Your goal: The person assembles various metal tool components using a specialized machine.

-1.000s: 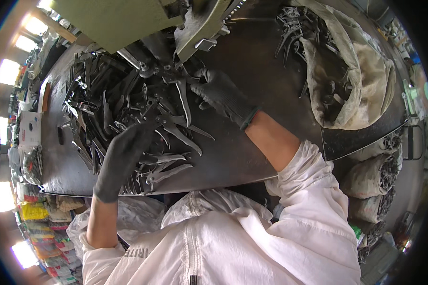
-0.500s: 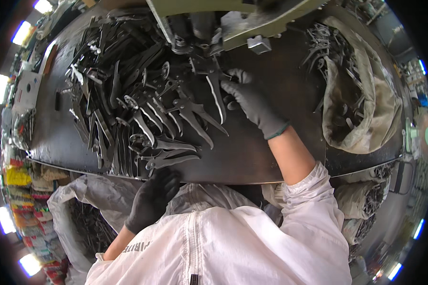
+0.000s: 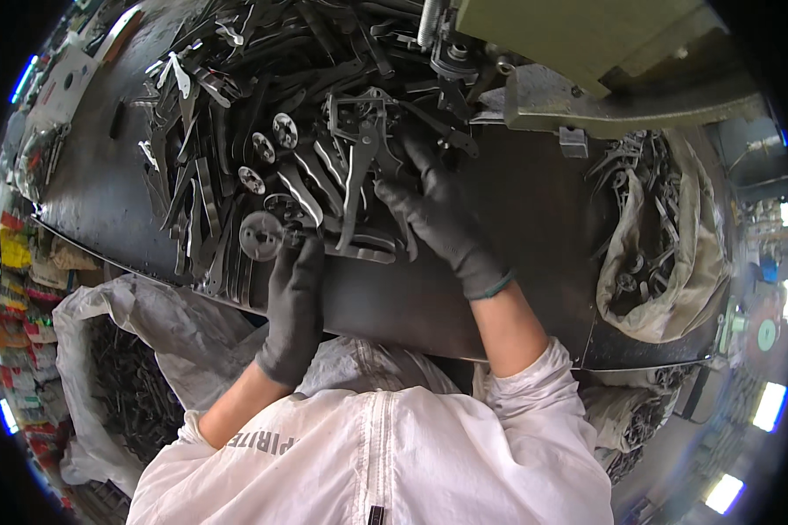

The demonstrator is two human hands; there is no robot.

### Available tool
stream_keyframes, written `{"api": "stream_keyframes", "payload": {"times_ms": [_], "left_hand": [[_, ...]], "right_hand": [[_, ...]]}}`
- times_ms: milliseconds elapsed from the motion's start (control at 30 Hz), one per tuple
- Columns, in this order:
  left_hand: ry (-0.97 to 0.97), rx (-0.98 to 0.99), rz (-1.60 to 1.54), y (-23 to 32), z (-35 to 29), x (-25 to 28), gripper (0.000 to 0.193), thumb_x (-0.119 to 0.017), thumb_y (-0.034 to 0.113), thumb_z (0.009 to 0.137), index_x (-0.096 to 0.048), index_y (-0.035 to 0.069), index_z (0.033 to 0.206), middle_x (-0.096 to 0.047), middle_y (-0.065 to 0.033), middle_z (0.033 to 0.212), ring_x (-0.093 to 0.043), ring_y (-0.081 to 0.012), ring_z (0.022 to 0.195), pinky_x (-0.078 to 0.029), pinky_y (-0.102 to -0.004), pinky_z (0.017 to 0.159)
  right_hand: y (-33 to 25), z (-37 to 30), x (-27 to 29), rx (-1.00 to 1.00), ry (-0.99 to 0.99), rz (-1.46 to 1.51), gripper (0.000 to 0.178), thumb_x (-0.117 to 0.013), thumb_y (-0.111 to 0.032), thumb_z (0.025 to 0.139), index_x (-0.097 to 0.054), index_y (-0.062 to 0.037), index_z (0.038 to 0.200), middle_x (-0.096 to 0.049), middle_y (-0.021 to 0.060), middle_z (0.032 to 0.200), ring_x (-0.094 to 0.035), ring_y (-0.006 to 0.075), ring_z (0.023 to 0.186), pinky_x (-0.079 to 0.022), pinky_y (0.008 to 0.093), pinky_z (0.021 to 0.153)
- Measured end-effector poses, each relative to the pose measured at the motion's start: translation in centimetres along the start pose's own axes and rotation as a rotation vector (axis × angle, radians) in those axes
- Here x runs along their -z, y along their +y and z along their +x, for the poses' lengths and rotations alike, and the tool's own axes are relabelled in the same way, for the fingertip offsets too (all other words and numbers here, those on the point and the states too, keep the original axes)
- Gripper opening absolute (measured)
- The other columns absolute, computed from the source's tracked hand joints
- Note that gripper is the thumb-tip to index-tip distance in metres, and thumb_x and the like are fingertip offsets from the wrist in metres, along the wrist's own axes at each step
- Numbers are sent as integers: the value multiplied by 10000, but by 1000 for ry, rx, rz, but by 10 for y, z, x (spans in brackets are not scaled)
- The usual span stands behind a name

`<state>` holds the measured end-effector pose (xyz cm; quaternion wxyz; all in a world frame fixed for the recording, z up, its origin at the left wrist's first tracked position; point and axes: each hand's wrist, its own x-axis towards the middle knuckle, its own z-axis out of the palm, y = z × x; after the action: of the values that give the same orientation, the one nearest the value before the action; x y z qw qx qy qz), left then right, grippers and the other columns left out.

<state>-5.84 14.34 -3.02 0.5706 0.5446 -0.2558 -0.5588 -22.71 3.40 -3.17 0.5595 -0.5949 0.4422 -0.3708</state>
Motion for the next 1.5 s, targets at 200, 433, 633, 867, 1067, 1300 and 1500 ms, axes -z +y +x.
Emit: {"api": "stream_keyframes", "payload": {"times_ms": [200, 433, 633, 867, 1067, 1300, 1500], "left_hand": [[-92, 98, -633, -22, 68, 4, 364, -486, 341, 926, -529, 37, 1121, -599, -79, 926, -579, -175, 818, -469, -294, 748], [-9, -45, -197, -20, 54, -6, 270, -515, 263, 921, -596, 13, 985, -606, -49, 892, -584, -139, 787, -462, -238, 708], [-95, -6, -356, -19, 14, -15, 186, -654, 174, 839, -615, -1, 890, -627, -24, 807, -580, -81, 685, -468, -232, 622], [-52, -104, -463, 41, -23, 17, 190, -668, 114, 814, -615, -12, 945, -614, -17, 795, -591, -104, 673, -491, -233, 608], [121, -714, -140, 106, -67, 262, 501, -583, 206, 844, -423, 2, 1273, -475, -105, 1207, -515, -179, 1045, -456, -315, 847], [1019, -616, 1587, -24, -219, 364, 464, -598, 169, 837, -465, -66, 1215, -561, -169, 1175, -544, -298, 1063, -418, -387, 922], [42, -362, 441, 30, -63, 171, 376, -568, 115, 791, -534, 3, 1148, -591, -183, 1097, -591, -286, 969, -466, -350, 824]], "right_hand": [[9, 21, 6, -249, -154, 408, 612, -640, -106, 810, -347, 0, 1336, -570, 82, 1118, -569, 110, 938, -469, 248, 807], [-7, -7, -24, -3, -109, 379, 446, -588, -29, 815, -436, -35, 1234, -563, 48, 1011, -564, 98, 908, -481, 245, 755], [-13, -73, -12, -406, -71, 320, 599, -627, -43, 780, -327, -82, 1296, -529, 57, 1043, -559, 116, 907, -491, 265, 762], [-72, -72, -65, 132, -77, 362, 543, -668, 22, 747, -388, -25, 1210, -569, 75, 996, -586, 126, 879, -504, 260, 733], [-172, -28, -237, 1012, -466, -142, 216, -656, -155, 734, -593, -23, 892, -591, 128, 852, -607, 248, 818, -493, 347, 645], [-169, -86, -330, 1002, -669, -47, 217, -597, -157, 685, -632, -48, 869, -580, 176, 865, -593, 308, 818, -492, 360, 636], [-66, -70, -198, 431, -753, -139, 379, -616, -116, 779, -525, -13, 1133, -571, 196, 1036, -579, 313, 980, -476, 387, 843]]}}
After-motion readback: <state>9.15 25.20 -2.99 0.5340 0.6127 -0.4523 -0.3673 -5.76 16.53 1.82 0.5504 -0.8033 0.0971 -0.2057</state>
